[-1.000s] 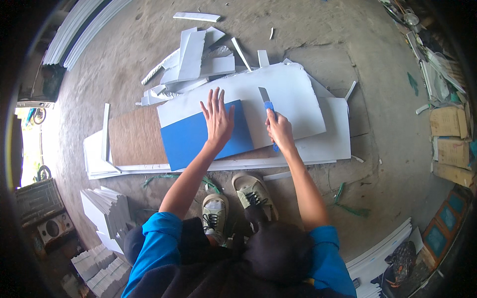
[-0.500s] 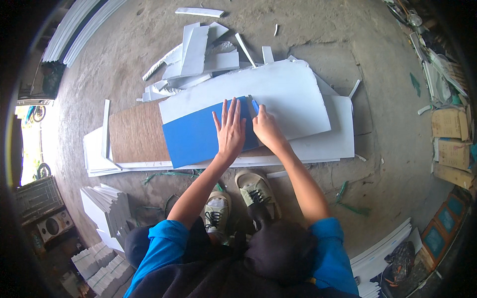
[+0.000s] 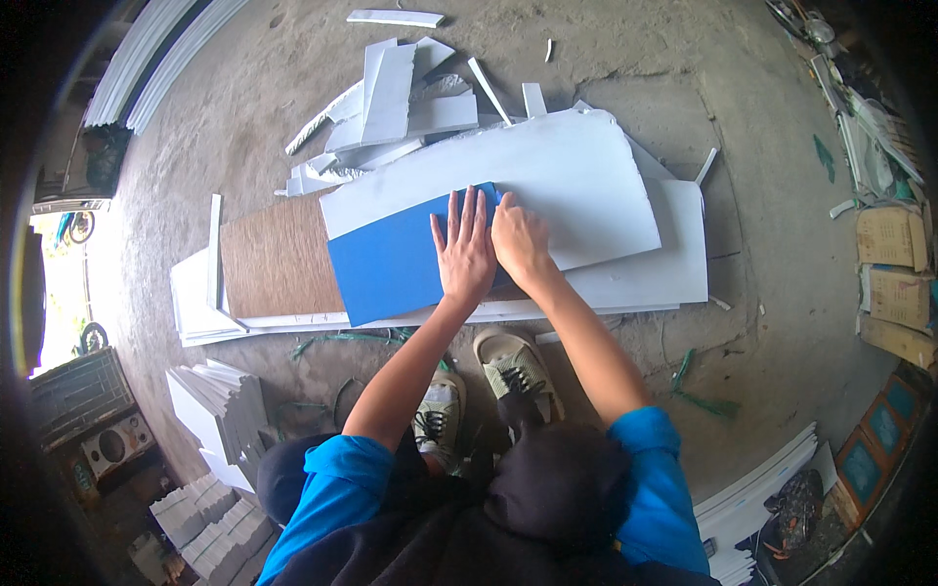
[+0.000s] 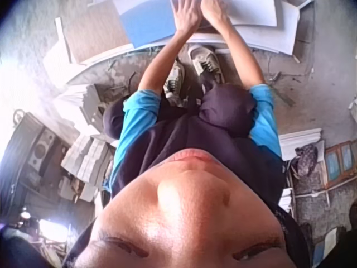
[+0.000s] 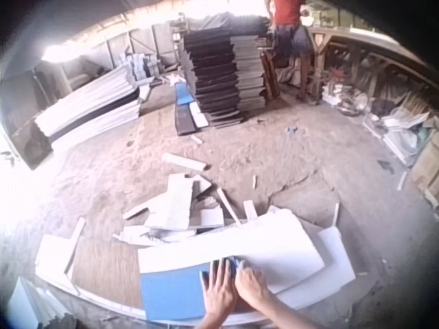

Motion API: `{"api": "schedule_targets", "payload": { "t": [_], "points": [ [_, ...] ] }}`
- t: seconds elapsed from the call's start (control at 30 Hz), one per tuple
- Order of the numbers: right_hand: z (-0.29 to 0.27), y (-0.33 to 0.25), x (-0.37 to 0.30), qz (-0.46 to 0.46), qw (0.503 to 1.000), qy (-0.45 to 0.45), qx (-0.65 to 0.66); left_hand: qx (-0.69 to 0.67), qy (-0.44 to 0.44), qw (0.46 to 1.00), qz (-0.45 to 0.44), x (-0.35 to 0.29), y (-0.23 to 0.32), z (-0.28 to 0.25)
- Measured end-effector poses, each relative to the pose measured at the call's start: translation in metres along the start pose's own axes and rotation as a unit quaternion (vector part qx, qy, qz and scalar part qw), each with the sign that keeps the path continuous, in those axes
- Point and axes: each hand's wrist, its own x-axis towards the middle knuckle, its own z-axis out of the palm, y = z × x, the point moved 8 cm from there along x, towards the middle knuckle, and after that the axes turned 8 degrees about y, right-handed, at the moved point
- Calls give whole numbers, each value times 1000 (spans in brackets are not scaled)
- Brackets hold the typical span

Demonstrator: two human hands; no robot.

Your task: The person uses a utility knife to cut blue and white rectangular sheets of material. They place a blue sheet on a white sheet, score the edges, and snap the material to separate pieces. The person repeats this process for multiple sheets, stacking the cut pieces on the floor.

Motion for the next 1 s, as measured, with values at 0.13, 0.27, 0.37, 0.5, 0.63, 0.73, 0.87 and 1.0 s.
{"api": "schedule_targets", "payload": {
  "t": [0.13,0.27,0.37,0.5,0.63,0.73,0.87,1.0],
  "points": [
    [0,3,10,7,1000,7,16,6,-2,1000,6,1,3,1],
    [6,6,9,-25,998,3,50,19,10,1000,7,2,2,2],
    [8,14,-41,3,994,-34,103,15,9,1000,-2,-3,-1,2],
    [12,32,-119,36,995,-86,41,33,6,999,2,-3,3,1],
    [10,33,-131,20,997,-69,14,33,10,999,4,-2,5,1],
    [12,31,-133,9,998,-68,-2,40,9,999,5,-4,3,2],
    [18,33,-147,-10,998,-58,-17,45,17,999,10,-4,5,1],
    [23,40,-150,5,1000,-28,0,41,19,999,13,-2,6,1]
  ]
}}
